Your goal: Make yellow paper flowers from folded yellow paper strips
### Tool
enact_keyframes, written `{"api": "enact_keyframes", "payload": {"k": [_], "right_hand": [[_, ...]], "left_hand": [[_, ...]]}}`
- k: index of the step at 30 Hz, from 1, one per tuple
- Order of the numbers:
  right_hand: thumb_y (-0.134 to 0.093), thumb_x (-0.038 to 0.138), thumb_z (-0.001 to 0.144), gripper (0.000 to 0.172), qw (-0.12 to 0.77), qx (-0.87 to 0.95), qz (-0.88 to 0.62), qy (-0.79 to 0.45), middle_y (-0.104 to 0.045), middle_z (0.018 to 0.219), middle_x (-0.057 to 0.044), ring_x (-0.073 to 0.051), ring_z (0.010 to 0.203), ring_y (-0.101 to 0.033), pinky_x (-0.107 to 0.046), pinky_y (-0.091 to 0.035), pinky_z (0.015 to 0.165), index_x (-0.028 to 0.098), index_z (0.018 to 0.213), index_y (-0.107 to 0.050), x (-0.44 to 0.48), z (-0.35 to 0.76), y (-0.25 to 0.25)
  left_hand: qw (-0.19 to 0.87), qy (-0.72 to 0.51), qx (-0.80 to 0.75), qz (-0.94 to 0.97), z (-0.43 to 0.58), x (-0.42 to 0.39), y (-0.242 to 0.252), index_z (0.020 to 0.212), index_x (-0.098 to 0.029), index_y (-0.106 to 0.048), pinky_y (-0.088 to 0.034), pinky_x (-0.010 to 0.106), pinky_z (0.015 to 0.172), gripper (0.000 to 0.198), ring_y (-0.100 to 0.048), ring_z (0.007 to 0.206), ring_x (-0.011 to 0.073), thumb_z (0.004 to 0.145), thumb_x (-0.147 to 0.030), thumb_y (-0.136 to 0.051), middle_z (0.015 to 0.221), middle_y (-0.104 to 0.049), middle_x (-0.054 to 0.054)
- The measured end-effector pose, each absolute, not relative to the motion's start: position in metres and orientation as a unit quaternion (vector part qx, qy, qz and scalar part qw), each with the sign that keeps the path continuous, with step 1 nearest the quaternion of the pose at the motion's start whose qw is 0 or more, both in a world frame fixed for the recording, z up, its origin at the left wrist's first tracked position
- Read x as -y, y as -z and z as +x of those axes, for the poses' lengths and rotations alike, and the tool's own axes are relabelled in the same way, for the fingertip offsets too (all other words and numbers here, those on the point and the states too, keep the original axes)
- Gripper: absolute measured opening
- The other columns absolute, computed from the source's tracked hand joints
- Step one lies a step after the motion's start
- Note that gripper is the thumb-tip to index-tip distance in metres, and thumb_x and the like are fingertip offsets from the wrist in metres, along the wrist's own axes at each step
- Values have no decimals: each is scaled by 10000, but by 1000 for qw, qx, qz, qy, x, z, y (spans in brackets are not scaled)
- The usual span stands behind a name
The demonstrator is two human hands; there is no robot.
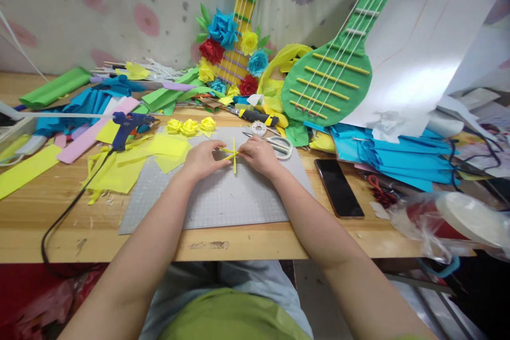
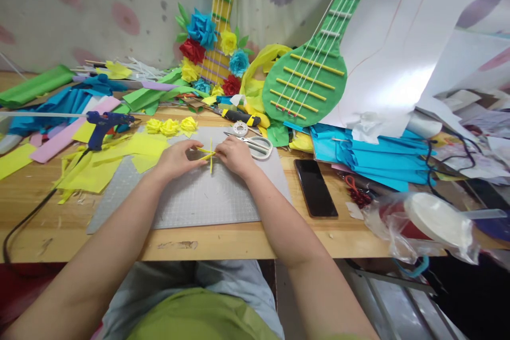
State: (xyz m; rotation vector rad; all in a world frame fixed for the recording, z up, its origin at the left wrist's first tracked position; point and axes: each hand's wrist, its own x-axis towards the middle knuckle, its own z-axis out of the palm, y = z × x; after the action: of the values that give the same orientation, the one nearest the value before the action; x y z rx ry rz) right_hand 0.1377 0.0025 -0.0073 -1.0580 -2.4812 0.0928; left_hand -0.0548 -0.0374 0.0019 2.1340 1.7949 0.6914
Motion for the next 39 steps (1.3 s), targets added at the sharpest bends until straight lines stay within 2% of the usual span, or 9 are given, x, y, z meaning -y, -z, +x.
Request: {"api": "enact_keyframes", "payload": {"k": [3, 6, 8, 11, 19, 23, 26, 31, 39], "right_hand": [[-537, 255, 821, 138, 222, 905, -361, -29, -653, 778, -45, -182, 836, -514, -292, -378, 717, 195, 818, -661, -3, 136, 9], [-539, 265, 819, 140, 226, 909, -350, -29, -653, 800, -43, -181, 850, -509, -290, -378, 730, 195, 848, -656, -2, 136, 11], [-565, 274, 800, 152, 229, 910, -345, -28, -654, 842, -44, -184, 870, -505, -291, -378, 741, 198, 903, -646, -2, 135, 12], [-580, 274, 790, 165, 220, 913, -342, -26, -655, 851, -46, -186, 876, -504, -292, -376, 743, 200, 925, -640, 0, 132, 11], [-522, 226, 822, 153, 212, 913, -349, -26, -641, 718, -42, -174, 818, -516, -281, -362, 701, 192, 752, -654, 2, 128, 9], [-558, 235, 803, 111, 229, 908, -349, -28, -658, 783, -39, -177, 843, -512, -284, -373, 713, 199, 831, -660, -1, 130, 12], [-579, 267, 795, 150, 241, 907, -344, -32, -666, 841, -38, -180, 873, -506, -289, -380, 726, 211, 909, -659, -2, 130, 13], [-556, 249, 811, 138, 226, 901, -368, -45, -655, 737, -32, -170, 832, -520, -283, -378, 701, 210, 796, -688, -1, 129, 10], [-561, 250, 807, 159, 227, 896, -376, -60, -648, 781, -38, -170, 868, -512, -278, -387, 726, 223, 896, -691, -4, 131, 13]], "left_hand": [[108, -250, -587, 762, -50, 38, 0, 1020, -232, -614, -417, 267, 804, 376, -568, 971, 177, 684, -397, -650, 1054, -645, 16], [96, -225, -599, 762, -47, 37, 2, 900, -243, -663, -421, 269, 761, 203, -587, 879, 170, 740, -354, -602, 924, -673, 9], [87, -213, -615, 754, -47, 36, 2, 857, -248, -682, -420, 270, 733, 170, -593, 837, 171, 752, -349, -593, 875, -681, 9], [76, -204, -631, 744, -48, 34, 4, 833, -259, -697, -416, 270, 705, 169, -597, 807, 172, 750, -368, -597, 848, -687, 6], [45, -198, -625, 754, -47, 34, 5, 803, -272, -715, -412, 279, 699, 164, -602, 803, 179, 753, -367, -591, 817, -691, 10], [42, -201, -629, 750, -45, 35, 5, 814, -278, -713, -415, 277, 711, 163, -604, 809, 174, 760, -361, -583, 836, -694, 6], [49, -194, -643, 739, -45, 34, 5, 826, -280, -712, -417, 275, 708, 170, -605, 810, 174, 758, -369, -584, 845, -696, 3], [72, -176, -650, 736, -45, 34, 4, 892, -295, -701, -413, 267, 705, 209, -603, 836, 174, 745, -394, -590, 901, -693, -2], [77, -172, -669, 719, -46, 35, 0, 824, -290, -706, -400, 267, 671, 183, -609, 820, 175, 753, -398, -576, 859, -702, -9]]}}
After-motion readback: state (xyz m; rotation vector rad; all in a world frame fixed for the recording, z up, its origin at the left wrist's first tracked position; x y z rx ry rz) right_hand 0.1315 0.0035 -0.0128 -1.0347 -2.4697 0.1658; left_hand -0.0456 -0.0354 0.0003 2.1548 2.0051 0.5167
